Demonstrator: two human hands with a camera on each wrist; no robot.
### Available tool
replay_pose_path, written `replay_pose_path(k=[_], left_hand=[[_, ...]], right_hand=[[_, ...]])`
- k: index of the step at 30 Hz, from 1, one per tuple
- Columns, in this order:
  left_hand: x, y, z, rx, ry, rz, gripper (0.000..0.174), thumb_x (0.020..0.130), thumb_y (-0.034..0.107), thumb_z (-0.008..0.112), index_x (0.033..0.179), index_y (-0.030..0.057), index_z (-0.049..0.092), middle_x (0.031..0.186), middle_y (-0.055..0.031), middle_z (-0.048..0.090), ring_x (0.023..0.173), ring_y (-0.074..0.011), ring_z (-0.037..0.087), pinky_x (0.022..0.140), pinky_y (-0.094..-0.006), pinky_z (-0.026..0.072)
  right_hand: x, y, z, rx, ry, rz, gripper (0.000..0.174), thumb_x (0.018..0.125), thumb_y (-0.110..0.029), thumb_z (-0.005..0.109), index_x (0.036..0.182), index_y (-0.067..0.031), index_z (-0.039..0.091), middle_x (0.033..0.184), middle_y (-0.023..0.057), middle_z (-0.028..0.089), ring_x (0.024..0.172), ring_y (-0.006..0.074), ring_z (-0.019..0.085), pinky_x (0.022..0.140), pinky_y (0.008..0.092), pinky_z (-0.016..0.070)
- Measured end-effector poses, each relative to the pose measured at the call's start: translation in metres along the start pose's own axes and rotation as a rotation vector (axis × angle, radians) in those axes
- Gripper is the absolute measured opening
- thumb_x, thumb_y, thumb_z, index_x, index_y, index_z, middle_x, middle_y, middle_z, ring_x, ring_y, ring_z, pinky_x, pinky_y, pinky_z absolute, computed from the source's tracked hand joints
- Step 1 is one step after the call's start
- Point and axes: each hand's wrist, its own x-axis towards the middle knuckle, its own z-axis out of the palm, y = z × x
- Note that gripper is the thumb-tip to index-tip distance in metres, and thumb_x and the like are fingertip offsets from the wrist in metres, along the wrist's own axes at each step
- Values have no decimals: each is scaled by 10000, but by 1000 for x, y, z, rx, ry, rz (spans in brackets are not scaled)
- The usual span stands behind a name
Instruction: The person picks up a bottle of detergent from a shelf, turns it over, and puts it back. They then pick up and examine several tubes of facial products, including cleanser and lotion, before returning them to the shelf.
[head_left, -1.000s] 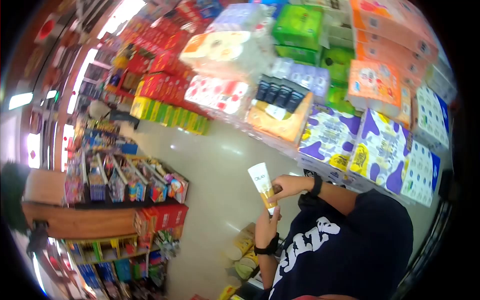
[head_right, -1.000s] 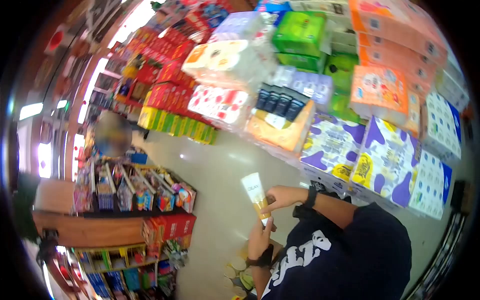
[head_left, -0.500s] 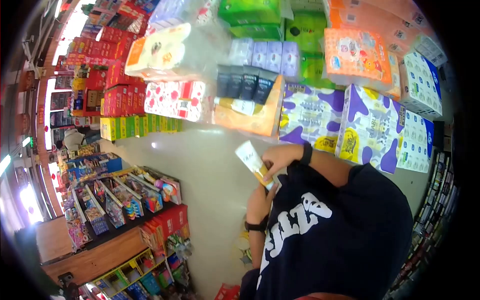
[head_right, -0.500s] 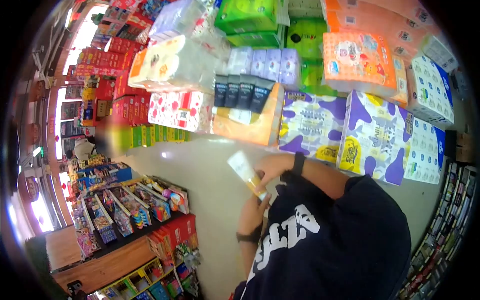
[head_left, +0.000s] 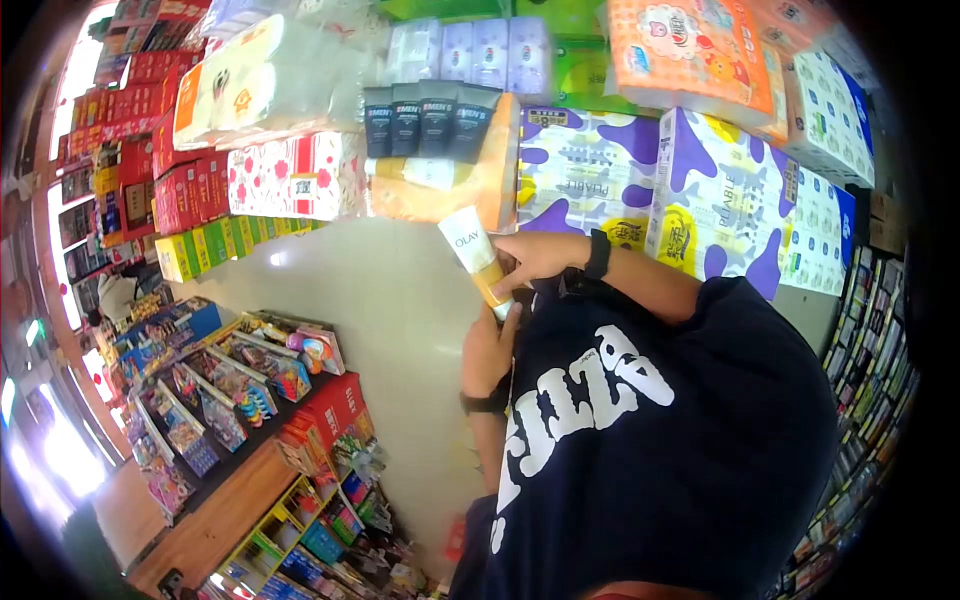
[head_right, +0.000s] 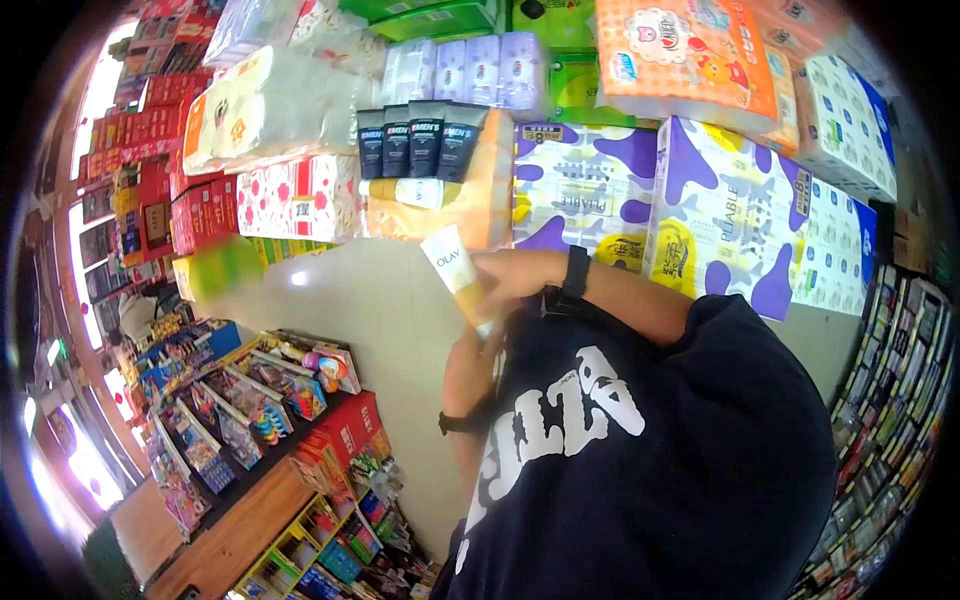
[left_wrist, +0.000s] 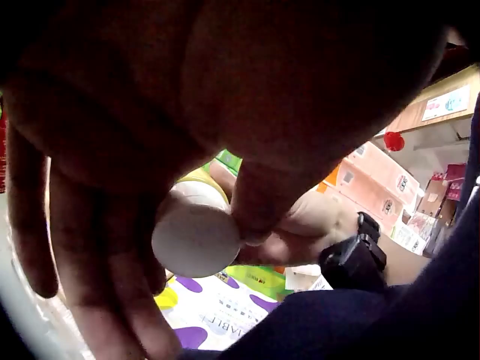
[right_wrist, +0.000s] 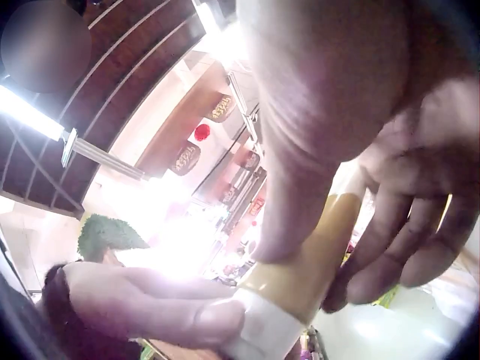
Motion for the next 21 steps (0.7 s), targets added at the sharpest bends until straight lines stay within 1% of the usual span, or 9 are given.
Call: replay_pose_path(k=[3, 6, 9, 12, 15, 16, 17, 19, 21], left_hand=[[13, 3, 1, -29, 70, 98, 438, 1016, 399, 538, 1190, -3, 561, 904, -280, 671, 862, -486, 628, 726, -529, 478], [26, 18, -6, -13, -33, 35, 444, 1018, 395, 536, 1185, -17, 554, 922, -276, 671, 862, -473, 632, 728, -513, 487], [43, 26, -14, 44, -114, 81, 414, 1011, 358, 564, 1168, -26, 554, 933, -262, 674, 869, -453, 637, 724, -490, 495], [63, 21, -16, 29, -141, 318, 376, 989, 318, 606, 1134, -25, 558, 949, -241, 658, 862, -437, 634, 718, -488, 498], [77, 24, -24, 110, -43, 480, 363, 966, 297, 638, 1132, -14, 554, 987, -236, 623, 863, -442, 621, 726, -496, 497], [88, 19, -27, 179, -40, 534, 391, 962, 306, 635, 1154, -18, 533, 1043, -250, 584, 873, -460, 606, 741, -514, 491], [98, 16, -30, 131, -77, 533, 410, 971, 329, 618, 1167, -22, 534, 1094, -277, 581, 914, -470, 601, 756, -521, 495], [115, 5, -38, 224, -117, 549, 431, 982, 350, 595, 1179, -30, 548, 1120, -292, 585, 977, -470, 596, 811, -525, 493], [133, -21, -42, 376, -117, 677, 453, 993, 360, 575, 1217, -34, 549, 1181, -321, 578, 1047, -488, 580, 881, -528, 479]], right_hand=[[-2, 5, -4, 82, 80, 6, 723, 891, -219, 768, 1449, -1, 363, 1188, 159, 664, 1036, 210, 663, 879, 313, 523], [-4, -7, -17, -81, 157, 74, 753, 870, -222, 791, 1453, 2, 371, 1214, 154, 654, 1060, 213, 652, 908, 320, 516], [-3, -16, -32, -267, 161, 95, 820, 824, -235, 826, 1462, 4, 371, 1204, 154, 652, 1045, 228, 647, 899, 340, 517], [3, -2, -35, -403, 305, 28, 856, 774, -228, 851, 1460, -5, 389, 1194, 161, 647, 1016, 249, 643, 867, 362, 521], [11, -3, -44, -363, 335, 138, 867, 754, -199, 846, 1468, -16, 389, 1199, 177, 640, 1019, 262, 635, 859, 374, 515], [14, -5, -45, -374, 374, 116, 843, 752, -219, 843, 1454, -25, 418, 1239, 195, 631, 1068, 307, 634, 901, 388, 511], [16, -4, -43, -379, 404, 100, 820, 750, -239, 839, 1439, -33, 446, 1278, 214, 623, 1116, 352, 633, 943, 401, 506], [21, -5, -43, -371, 429, 70, 725, 785, -181, 797, 1417, -19, 480, 1287, 216, 599, 1160, 353, 605, 976, 398, 490], [35, 16, -45, -576, 478, -129, 603, 829, -130, 742, 1378, -9, 524, 1285, 206, 575, 1203, 351, 569, 1003, 391, 472]])
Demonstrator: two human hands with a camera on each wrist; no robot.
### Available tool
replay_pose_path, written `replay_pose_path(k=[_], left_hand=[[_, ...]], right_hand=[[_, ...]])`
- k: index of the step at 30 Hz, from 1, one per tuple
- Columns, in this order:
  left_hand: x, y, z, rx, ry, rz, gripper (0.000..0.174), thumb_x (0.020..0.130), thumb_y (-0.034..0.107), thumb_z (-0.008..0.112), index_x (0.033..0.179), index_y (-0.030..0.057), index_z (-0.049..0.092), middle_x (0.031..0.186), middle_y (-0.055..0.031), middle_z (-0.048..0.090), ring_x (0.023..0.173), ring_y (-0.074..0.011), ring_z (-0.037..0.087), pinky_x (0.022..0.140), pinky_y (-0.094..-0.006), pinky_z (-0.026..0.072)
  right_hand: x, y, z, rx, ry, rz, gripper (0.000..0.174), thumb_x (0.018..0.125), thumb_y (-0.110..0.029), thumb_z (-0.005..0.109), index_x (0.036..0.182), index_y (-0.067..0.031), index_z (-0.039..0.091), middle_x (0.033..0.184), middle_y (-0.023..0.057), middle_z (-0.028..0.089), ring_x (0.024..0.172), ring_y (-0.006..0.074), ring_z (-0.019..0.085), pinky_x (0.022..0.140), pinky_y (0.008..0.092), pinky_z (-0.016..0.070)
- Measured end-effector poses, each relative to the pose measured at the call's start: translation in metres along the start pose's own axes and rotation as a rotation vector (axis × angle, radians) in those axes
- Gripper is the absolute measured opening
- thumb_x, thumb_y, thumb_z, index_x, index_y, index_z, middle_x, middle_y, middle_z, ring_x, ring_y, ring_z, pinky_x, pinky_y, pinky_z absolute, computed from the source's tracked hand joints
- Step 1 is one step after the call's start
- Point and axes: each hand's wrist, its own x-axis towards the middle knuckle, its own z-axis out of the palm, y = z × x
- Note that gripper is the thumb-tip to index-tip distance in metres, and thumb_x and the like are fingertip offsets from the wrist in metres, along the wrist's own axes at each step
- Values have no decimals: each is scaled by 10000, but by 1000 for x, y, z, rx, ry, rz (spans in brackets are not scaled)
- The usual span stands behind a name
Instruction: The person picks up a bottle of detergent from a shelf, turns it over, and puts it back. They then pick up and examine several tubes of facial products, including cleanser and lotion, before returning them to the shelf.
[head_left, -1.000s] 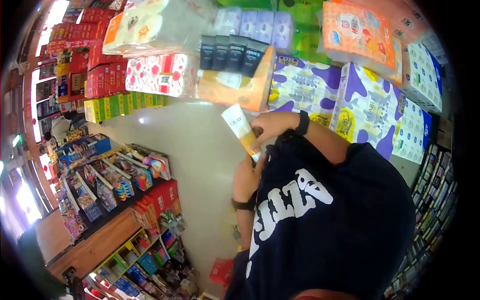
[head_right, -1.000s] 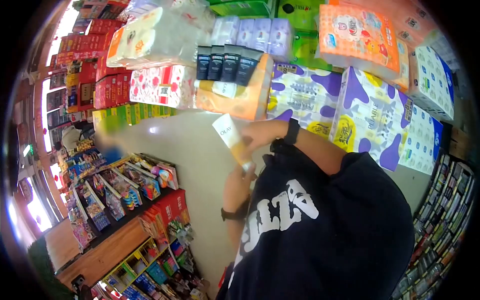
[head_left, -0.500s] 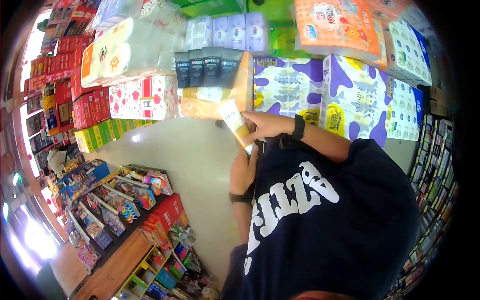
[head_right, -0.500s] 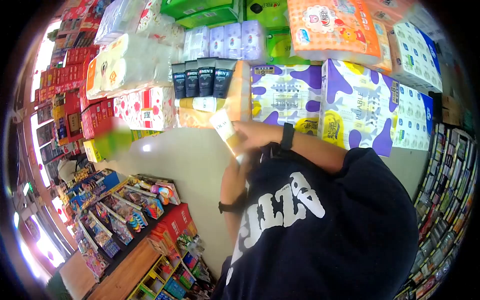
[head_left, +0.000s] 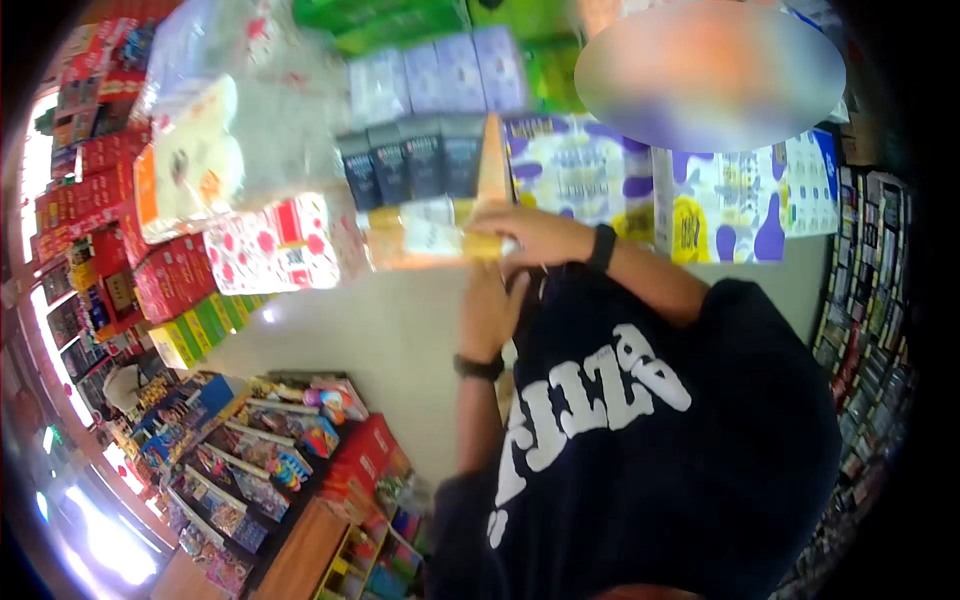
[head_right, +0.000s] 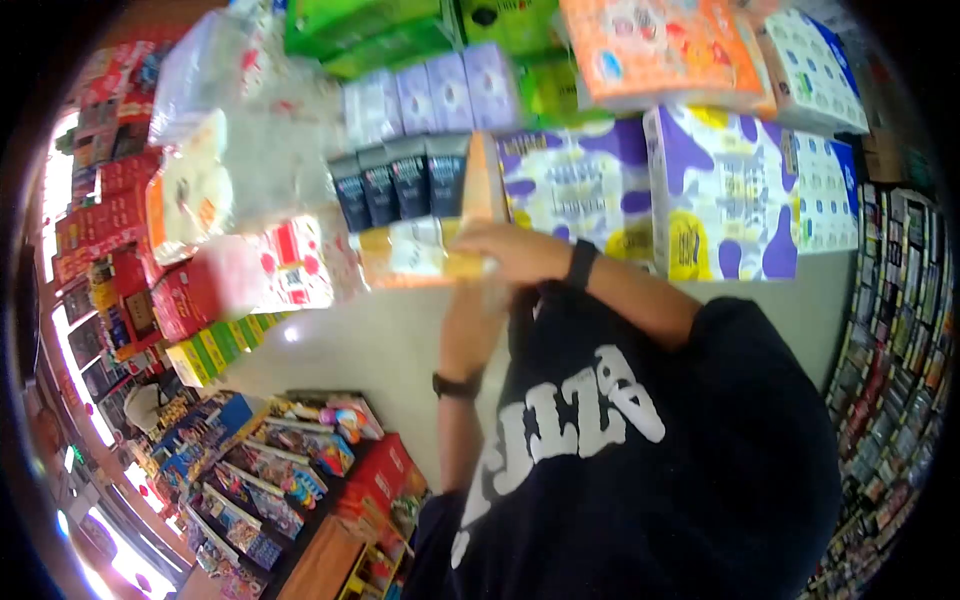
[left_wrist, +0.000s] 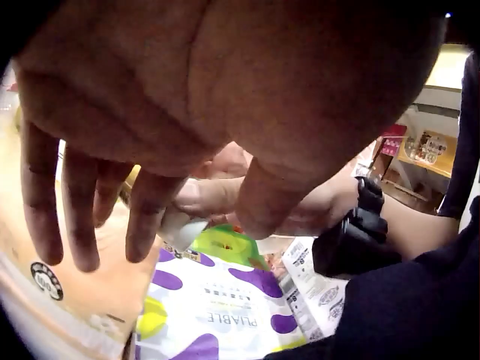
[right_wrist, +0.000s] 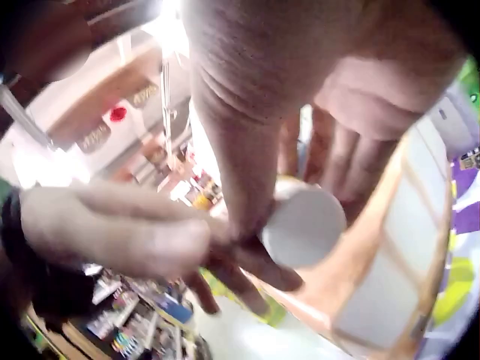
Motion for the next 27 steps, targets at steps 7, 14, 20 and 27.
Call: replay_pose_path(k=[7, 14, 20, 27], left_hand=[[10, -7, -1, -170, 304, -283, 625, 1008, 313, 558, 1506, -6, 357, 1564, -304, 301, 1392, -511, 342, 1131, -539, 325], [27, -61, 40, 25, 462, -319, 604, 943, 249, 609, 1467, 12, 426, 1506, -268, 400, 1342, -452, 405, 1124, -535, 326], [37, -88, 48, 121, 646, -261, 465, 917, 233, 646, 1312, 17, 529, 1339, -177, 519, 1186, -384, 479, 990, -469, 426], [52, -87, 32, -118, 710, -370, 399, 986, 283, 578, 1226, -29, 511, 1156, -177, 539, 917, -314, 533, 827, -432, 451]], right_hand=[[30, -4, 21, -276, 257, -62, 352, 849, -74, 652, 1198, -43, 616, 1248, 90, 609, 1200, 294, 564, 1021, 409, 462], [35, 36, 47, -532, 256, -156, 243, 792, -87, 640, 1030, -97, 688, 1243, 48, 621, 1257, 252, 540, 1005, 414, 454], [46, 39, 47, -559, 221, -187, 184, 792, -127, 657, 974, -111, 678, 1291, 47, 598, 1299, 232, 519, 963, 392, 436], [46, 33, 43, -517, 214, -207, 256, 799, -102, 637, 1048, -91, 696, 1327, 70, 596, 1312, 258, 509, 993, 412, 436]])
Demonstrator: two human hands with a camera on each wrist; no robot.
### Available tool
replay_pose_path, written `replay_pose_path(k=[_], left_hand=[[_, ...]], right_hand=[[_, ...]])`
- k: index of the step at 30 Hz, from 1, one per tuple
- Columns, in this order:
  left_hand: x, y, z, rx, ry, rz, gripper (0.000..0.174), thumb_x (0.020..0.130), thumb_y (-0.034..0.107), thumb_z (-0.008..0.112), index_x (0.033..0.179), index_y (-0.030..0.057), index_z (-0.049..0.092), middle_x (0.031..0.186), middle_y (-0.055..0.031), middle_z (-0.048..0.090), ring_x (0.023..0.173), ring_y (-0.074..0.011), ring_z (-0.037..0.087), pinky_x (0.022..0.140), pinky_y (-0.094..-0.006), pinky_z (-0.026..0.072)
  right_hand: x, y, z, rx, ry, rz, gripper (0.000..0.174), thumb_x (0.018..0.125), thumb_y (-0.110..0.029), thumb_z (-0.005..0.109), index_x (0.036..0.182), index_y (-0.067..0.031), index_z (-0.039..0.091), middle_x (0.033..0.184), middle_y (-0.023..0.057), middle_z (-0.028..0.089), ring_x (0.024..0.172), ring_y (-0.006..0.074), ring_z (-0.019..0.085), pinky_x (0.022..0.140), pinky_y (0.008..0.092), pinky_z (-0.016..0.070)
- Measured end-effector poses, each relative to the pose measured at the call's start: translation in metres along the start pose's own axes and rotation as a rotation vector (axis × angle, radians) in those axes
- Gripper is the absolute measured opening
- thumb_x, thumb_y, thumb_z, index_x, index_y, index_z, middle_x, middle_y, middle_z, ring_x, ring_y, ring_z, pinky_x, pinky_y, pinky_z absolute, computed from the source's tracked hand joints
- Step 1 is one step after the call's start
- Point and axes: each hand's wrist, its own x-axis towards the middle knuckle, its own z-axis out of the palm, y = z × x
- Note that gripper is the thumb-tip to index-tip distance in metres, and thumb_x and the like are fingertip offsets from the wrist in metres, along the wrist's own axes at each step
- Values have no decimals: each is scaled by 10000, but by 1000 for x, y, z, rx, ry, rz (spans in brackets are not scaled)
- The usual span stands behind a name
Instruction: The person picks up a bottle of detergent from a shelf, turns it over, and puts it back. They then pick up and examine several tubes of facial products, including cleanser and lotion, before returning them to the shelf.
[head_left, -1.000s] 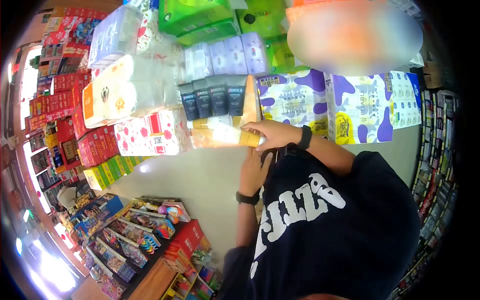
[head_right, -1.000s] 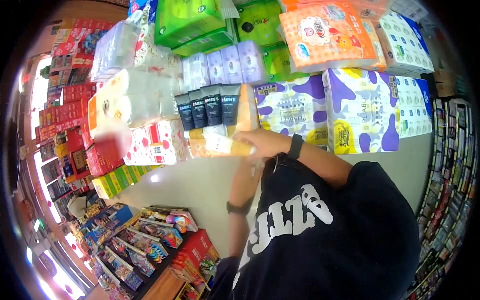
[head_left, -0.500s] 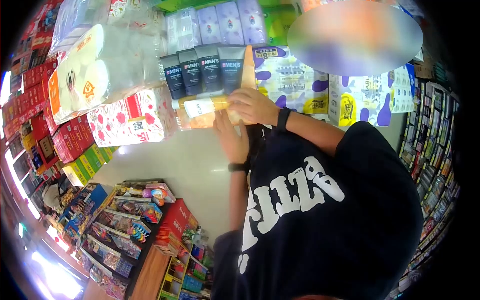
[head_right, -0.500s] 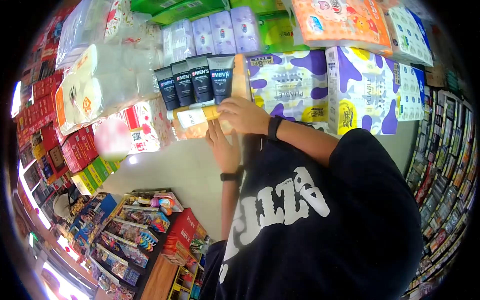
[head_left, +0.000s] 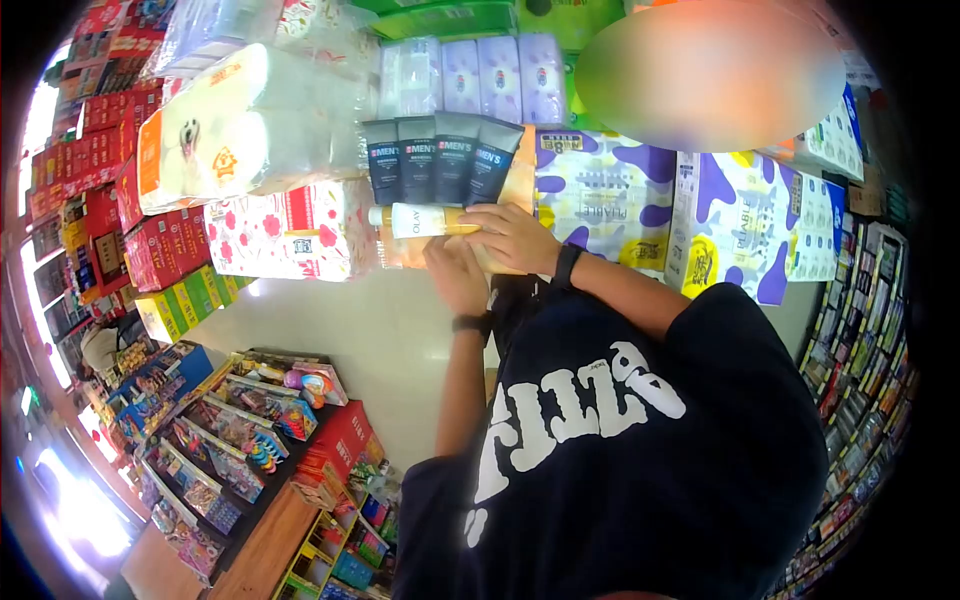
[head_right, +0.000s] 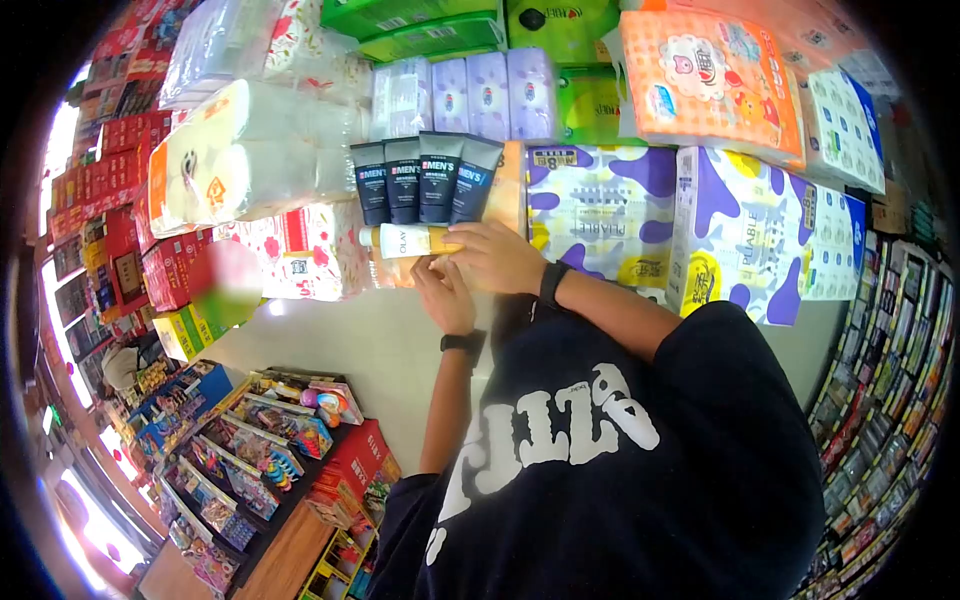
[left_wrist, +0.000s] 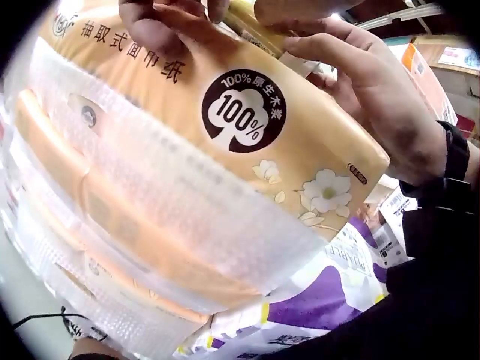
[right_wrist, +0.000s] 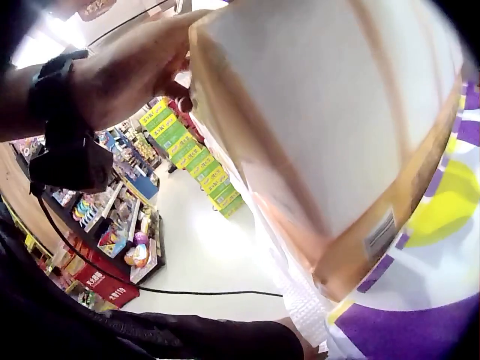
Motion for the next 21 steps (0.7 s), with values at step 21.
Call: replay_pose_path(k=[21], left_hand=[[-123, 29, -2, -204, 8, -244, 202, 936, 186, 588, 1058, 32, 636, 1000, -198, 651, 978, -387, 628, 865, -483, 494]], right_hand=[[-25, -44, -42, 377, -137, 262, 120, 884, -89, 610, 961, -23, 675, 970, 148, 653, 965, 365, 624, 867, 439, 502]])
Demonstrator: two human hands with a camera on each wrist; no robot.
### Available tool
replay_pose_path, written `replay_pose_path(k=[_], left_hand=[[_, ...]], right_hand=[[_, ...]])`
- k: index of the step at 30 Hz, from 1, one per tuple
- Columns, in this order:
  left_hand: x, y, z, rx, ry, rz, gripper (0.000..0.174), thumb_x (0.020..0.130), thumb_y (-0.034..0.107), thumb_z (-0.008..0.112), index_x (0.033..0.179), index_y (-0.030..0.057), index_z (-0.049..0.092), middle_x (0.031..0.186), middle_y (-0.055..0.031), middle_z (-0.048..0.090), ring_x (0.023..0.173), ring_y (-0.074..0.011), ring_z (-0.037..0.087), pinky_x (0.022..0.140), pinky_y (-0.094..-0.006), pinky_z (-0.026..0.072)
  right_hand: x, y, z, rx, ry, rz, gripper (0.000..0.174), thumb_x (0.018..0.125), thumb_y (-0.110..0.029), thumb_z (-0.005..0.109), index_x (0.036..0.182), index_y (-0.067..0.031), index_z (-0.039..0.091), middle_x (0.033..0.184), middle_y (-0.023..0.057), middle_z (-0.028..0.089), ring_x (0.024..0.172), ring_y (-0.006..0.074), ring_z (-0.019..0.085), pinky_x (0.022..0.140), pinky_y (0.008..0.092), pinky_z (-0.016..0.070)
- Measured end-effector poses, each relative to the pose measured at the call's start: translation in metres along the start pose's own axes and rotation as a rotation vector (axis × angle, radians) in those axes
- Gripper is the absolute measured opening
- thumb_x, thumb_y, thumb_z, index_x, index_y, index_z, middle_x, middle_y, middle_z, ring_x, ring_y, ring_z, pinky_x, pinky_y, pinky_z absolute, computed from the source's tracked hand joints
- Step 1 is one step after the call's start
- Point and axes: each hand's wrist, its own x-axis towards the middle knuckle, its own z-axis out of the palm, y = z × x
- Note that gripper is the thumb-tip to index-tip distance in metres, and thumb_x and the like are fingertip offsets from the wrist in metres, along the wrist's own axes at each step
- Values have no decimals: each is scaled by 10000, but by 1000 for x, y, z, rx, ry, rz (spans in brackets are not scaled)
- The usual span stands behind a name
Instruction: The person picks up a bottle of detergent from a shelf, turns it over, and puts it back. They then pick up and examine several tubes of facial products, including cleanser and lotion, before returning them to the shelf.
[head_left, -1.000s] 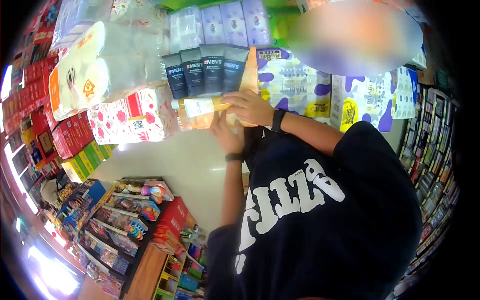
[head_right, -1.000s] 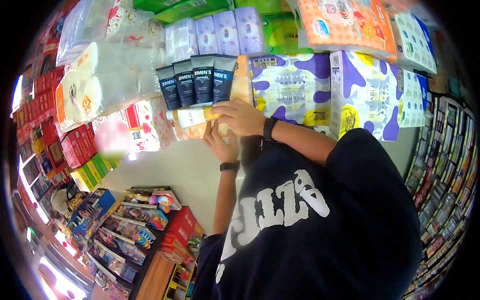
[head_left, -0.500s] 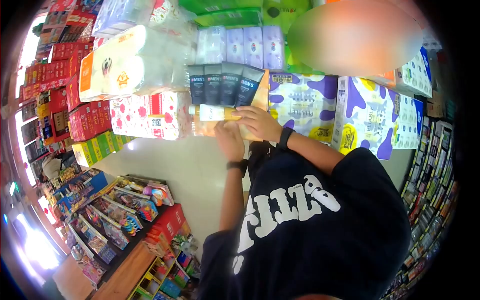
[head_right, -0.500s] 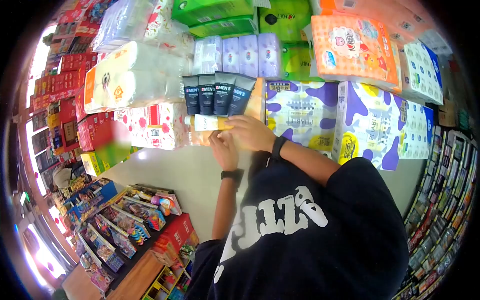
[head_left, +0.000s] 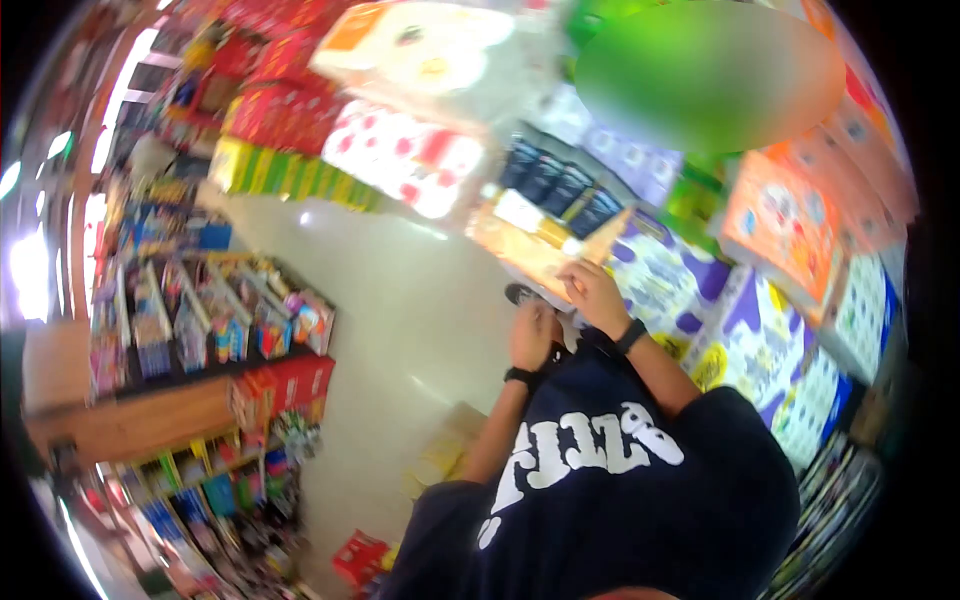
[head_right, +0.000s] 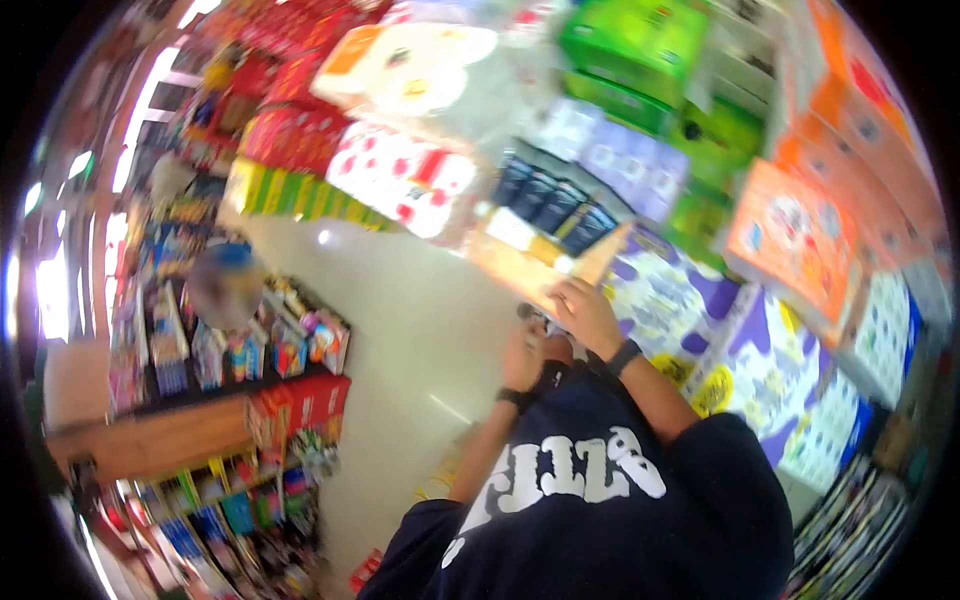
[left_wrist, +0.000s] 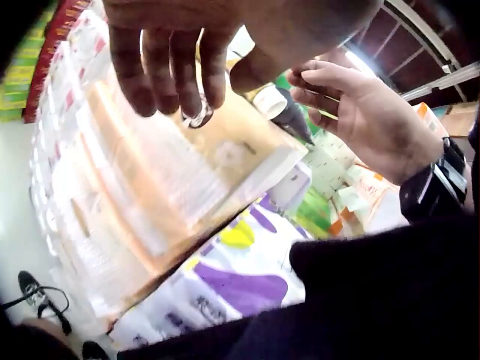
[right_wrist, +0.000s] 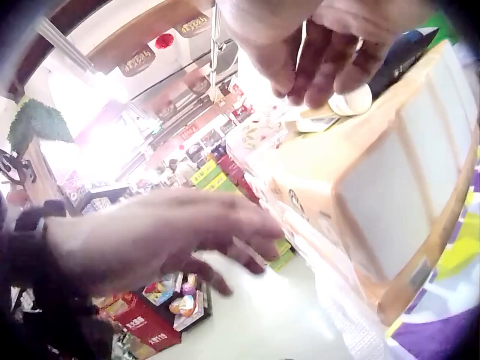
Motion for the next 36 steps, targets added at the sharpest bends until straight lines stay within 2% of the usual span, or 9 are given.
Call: replay_pose_path(k=[2, 3, 5, 6, 8, 11, 18, 23, 36], left_hand=[[-37, -50, 21, 96, -282, -177, 233, 936, 249, 581, 1032, 44, 639, 946, -206, 649, 959, -394, 627, 834, -500, 493], [-64, -104, 47, 381, -251, 132, 294, 923, 294, 625, 1051, 29, 621, 915, -214, 676, 892, -407, 651, 811, -488, 506], [-107, -176, 87, 241, -638, -82, 391, 942, 364, 607, 1180, 54, 628, 905, -211, 688, 907, -383, 670, 834, -496, 514], [-122, -197, 99, 113, -587, -78, 424, 969, 406, 571, 1192, 51, 642, 980, -210, 711, 955, -370, 678, 852, -469, 524], [-117, -139, 48, -76, -546, -413, 449, 982, 434, 535, 1165, 41, 654, 1047, -207, 719, 982, -369, 680, 864, -451, 530], [-123, -143, 42, -22, -223, -552, 474, 973, 456, 531, 1164, 41, 656, 1063, -203, 717, 1010, -371, 679, 884, -460, 524], [-161, -159, 56, -117, 119, -541, 404, 896, 423, 596, 1033, 58, 704, 1012, -220, 717, 961, -388, 676, 848, -474, 531], [-219, -151, 47, -118, 40, -625, 375, 837, 409, 616, 927, 65, 734, 924, -219, 724, 889, -387, 690, 814, -474, 538], [-423, -167, 70, -298, 468, -828, 471, 908, 468, 563, 1069, 50, 710, 1063, -197, 722, 1034, -368, 672, 912, -480, 512]], right_hand=[[-7, 17, 13, 10, -195, 26, 135, 866, -126, 633, 924, -13, 676, 960, 170, 658, 932, 384, 622, 857, 451, 494], [-11, 24, 16, -50, -274, -44, 151, 858, -150, 644, 913, -14, 677, 958, 171, 659, 929, 385, 617, 856, 457, 488], [-13, 31, 22, -143, -357, -187, 199, 833, -198, 671, 912, -16, 679, 956, 176, 659, 933, 385, 605, 864, 467, 469], [-11, 26, 20, -163, -415, -207, 208, 835, -196, 676, 939, -15, 676, 946, 177, 652, 944, 383, 602, 874, 462, 466], [-8, 22, 17, -133, -466, -245, 229, 831, -192, 699, 968, -12, 670, 938, 175, 648, 941, 365, 610, 865, 452, 475], [-2, 19, 15, -185, -616, -136, 258, 824, -187, 736, 988, -1, 665, 934, 163, 659, 905, 331, 635, 813, 426, 512], [11, 3, 53, -238, -918, -107, 292, 861, -184, 725, 1067, 11, 653, 910, 147, 706, 773, 237, 687, 698, 346, 551], [-17, -18, 109, -258, -1057, -260, 315, 867, -188, 722, 1108, 3, 654, 945, 156, 707, 797, 253, 692, 721, 368, 554], [-173, -127, 185, -214, -1509, -352, 409, 909, -251, 711, 1224, -2, 633, 1027, 157, 732, 914, 236, 714, 789, 346, 560]])
